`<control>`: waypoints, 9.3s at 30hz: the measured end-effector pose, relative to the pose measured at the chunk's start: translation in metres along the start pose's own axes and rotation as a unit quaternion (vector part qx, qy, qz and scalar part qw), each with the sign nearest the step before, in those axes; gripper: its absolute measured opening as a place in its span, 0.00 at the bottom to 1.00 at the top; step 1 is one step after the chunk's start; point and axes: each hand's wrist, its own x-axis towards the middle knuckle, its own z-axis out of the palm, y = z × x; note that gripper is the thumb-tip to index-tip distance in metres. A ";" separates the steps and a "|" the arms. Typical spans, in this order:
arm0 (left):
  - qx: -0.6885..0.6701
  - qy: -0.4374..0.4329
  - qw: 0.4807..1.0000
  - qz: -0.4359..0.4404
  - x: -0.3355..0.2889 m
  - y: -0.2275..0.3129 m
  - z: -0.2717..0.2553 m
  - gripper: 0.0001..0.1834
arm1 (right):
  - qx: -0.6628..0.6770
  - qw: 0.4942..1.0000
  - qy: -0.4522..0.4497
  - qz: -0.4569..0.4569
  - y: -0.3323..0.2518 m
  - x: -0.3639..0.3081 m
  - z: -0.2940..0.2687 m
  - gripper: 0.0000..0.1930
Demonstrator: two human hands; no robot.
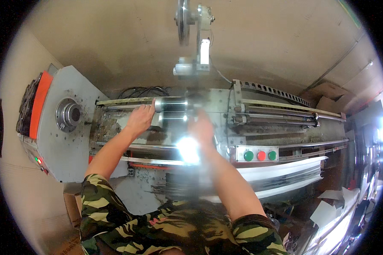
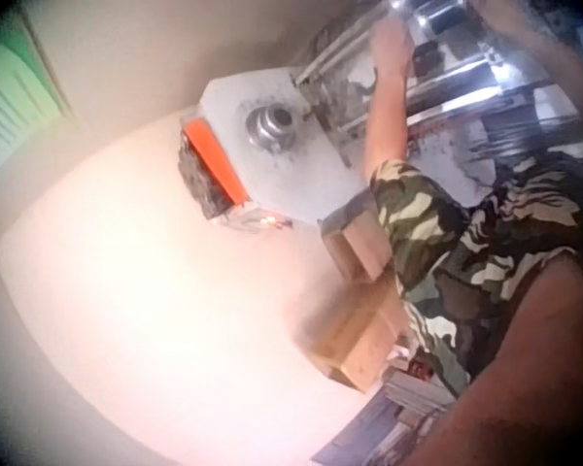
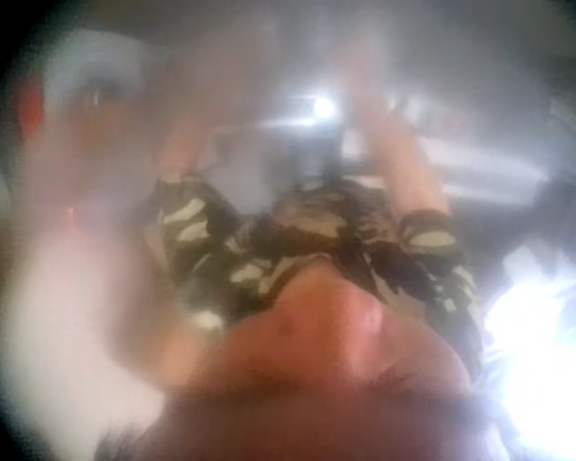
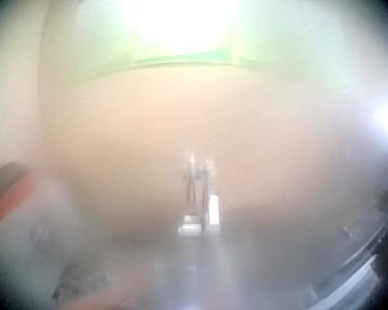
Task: The person operates a slitting machine by loading rolls of material onto a spindle, aligning them with the blades, and using the controls to start the process while managing the output strips.
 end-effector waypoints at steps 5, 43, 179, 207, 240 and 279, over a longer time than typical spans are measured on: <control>0.011 -0.013 1.000 -0.003 -0.001 -0.002 0.006 0.35 | -0.014 1.000 -0.012 0.012 0.004 0.004 0.005 0.30; 0.004 -0.053 0.999 -0.012 0.000 -0.004 0.021 0.38 | 0.019 0.999 0.007 0.027 -0.002 -0.002 0.006 0.29; -0.037 -0.047 0.998 0.017 0.004 -0.003 0.036 0.34 | -0.106 0.992 0.062 -0.008 0.006 -0.003 0.017 0.19; -0.082 0.007 0.996 0.037 0.004 -0.004 0.049 0.35 | -0.108 0.992 0.066 -0.028 0.005 -0.004 0.013 0.18; -0.063 0.060 0.995 0.044 0.007 0.001 0.061 0.36 | -0.144 0.986 0.056 -0.069 0.014 0.000 0.012 0.18; -0.063 -0.047 0.997 0.020 0.011 0.008 0.061 0.35 | -0.241 0.969 0.028 -0.044 0.018 -0.001 0.023 0.17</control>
